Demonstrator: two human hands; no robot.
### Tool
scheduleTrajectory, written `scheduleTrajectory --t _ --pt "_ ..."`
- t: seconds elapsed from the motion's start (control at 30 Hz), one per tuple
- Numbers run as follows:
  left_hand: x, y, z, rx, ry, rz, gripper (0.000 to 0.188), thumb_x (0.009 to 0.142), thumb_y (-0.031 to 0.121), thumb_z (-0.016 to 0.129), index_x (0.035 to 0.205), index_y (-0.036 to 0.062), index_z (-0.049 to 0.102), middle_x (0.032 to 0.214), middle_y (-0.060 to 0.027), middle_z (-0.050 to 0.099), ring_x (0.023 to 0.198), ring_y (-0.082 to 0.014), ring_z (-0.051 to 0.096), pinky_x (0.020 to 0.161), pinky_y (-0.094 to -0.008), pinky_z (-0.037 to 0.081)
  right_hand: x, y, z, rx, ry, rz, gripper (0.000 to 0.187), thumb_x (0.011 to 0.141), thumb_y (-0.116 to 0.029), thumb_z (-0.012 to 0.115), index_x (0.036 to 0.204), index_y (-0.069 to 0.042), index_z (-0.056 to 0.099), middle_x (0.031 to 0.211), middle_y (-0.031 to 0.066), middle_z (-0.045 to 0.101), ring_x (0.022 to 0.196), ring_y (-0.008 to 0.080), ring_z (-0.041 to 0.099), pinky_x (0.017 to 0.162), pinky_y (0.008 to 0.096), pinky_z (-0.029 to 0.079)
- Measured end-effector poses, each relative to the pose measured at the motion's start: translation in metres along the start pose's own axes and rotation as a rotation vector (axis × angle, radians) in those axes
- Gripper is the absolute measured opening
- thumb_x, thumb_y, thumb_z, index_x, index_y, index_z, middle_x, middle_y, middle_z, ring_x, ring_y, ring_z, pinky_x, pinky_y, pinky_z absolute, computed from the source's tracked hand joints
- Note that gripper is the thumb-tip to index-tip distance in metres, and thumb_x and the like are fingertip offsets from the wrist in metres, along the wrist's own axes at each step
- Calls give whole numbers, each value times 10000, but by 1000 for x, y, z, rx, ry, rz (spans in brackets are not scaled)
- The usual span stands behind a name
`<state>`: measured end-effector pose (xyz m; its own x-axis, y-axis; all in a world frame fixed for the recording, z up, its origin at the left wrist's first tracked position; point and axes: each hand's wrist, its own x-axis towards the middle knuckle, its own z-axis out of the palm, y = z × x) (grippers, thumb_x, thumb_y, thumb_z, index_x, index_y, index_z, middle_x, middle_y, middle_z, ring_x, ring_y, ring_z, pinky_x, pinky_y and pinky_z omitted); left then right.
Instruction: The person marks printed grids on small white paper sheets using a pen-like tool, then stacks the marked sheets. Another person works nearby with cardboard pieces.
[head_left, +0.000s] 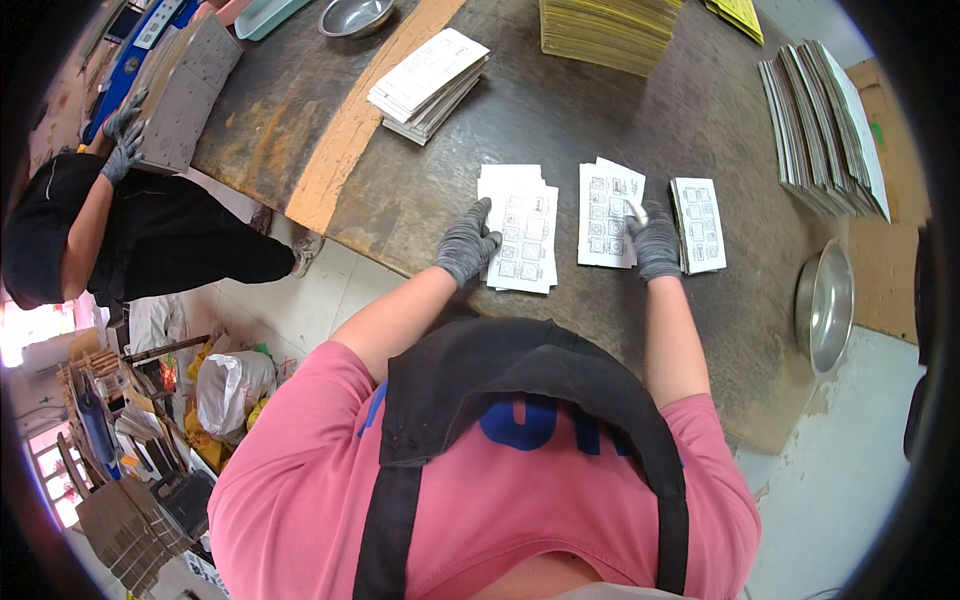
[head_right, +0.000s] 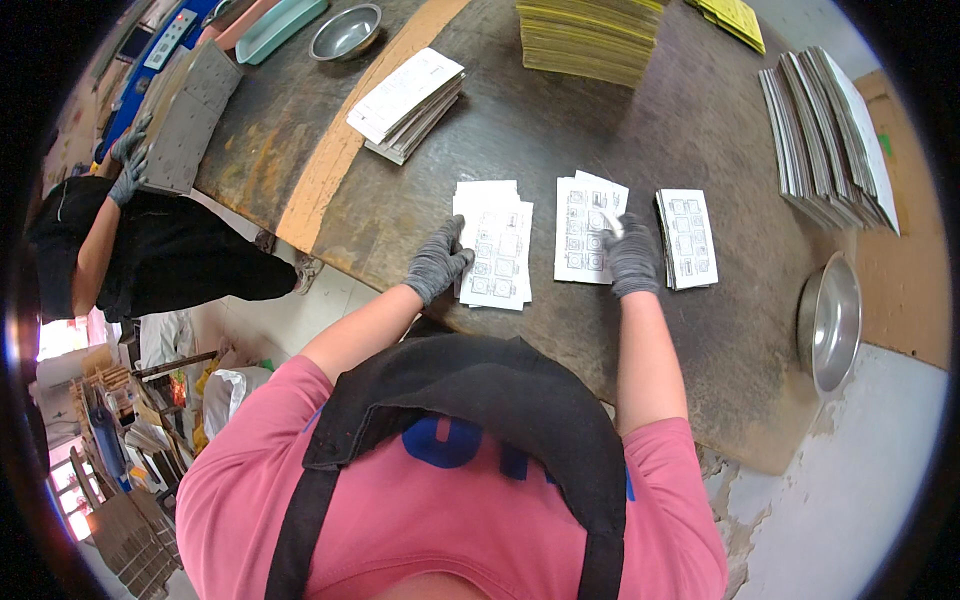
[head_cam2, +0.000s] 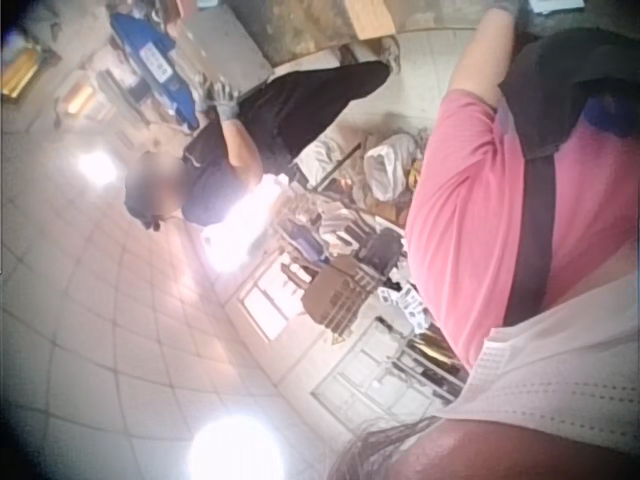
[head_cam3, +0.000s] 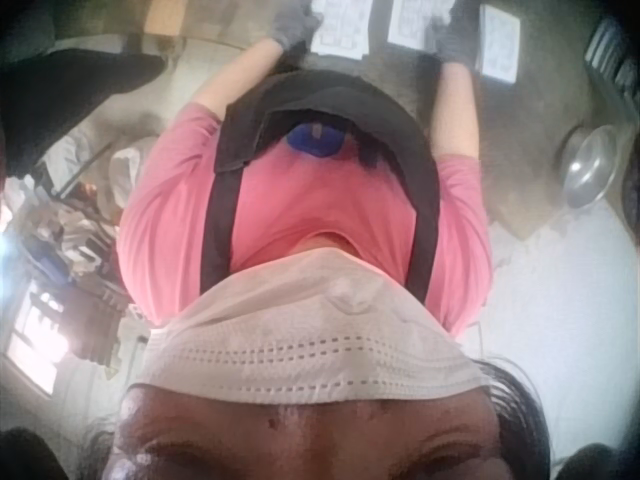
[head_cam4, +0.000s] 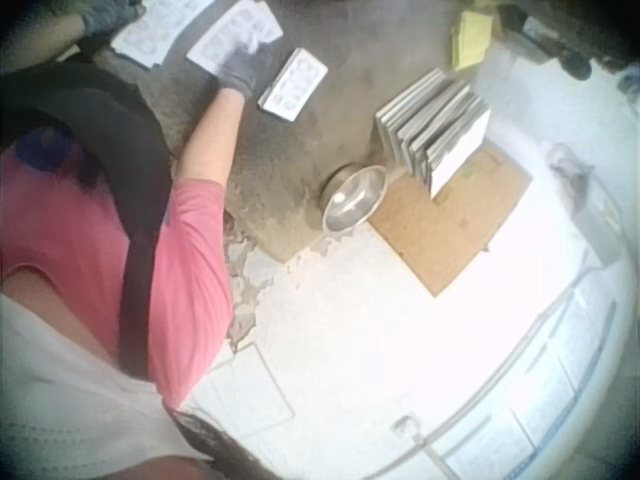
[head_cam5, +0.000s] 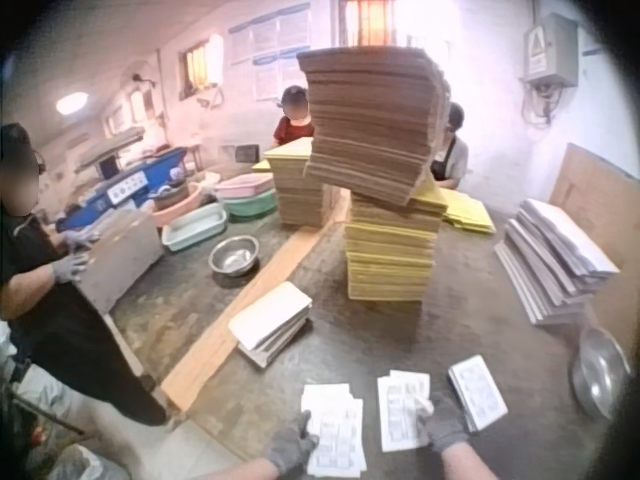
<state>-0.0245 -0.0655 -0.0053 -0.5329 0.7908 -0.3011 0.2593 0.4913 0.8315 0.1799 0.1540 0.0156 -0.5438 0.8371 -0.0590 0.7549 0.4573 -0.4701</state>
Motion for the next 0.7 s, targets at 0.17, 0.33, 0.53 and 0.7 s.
scheduleTrajectory --t 0.17,0.33,0.53,0.7 --pt "-12 0 5 27 -25 -157 503 762 69 584 1215 -47 399 1135 -203 529 1039 -257 526 877 -318 413 -30 -72 25 117 -472 17 460 756 -296 586 1125 -34 505 982 199 587 919 317 568 806 382 434" --pt "-21 0 9 -118 17 -268 373 785 137 589 1124 -2 521 953 -124 621 729 -128 572 684 -259 473 -46 -93 32 50 -438 48 487 757 -280 590 1158 -29 479 1021 207 575 956 316 555 844 379 423" --pt "-28 6 8 -116 -88 -242 292 792 165 601 1048 27 582 904 -74 632 748 -118 566 684 -253 468 -48 -82 41 118 -317 60 483 730 -248 613 1129 -1 497 1021 215 573 960 330 548 841 387 418" --pt "-31 9 8 -208 -90 -131 391 791 117 565 1164 24 489 987 -98 594 854 -133 547 753 -251 445 -45 -67 44 292 -211 72 409 691 -213 644 1039 -23 542 900 192 596 818 306 579 740 363 445"
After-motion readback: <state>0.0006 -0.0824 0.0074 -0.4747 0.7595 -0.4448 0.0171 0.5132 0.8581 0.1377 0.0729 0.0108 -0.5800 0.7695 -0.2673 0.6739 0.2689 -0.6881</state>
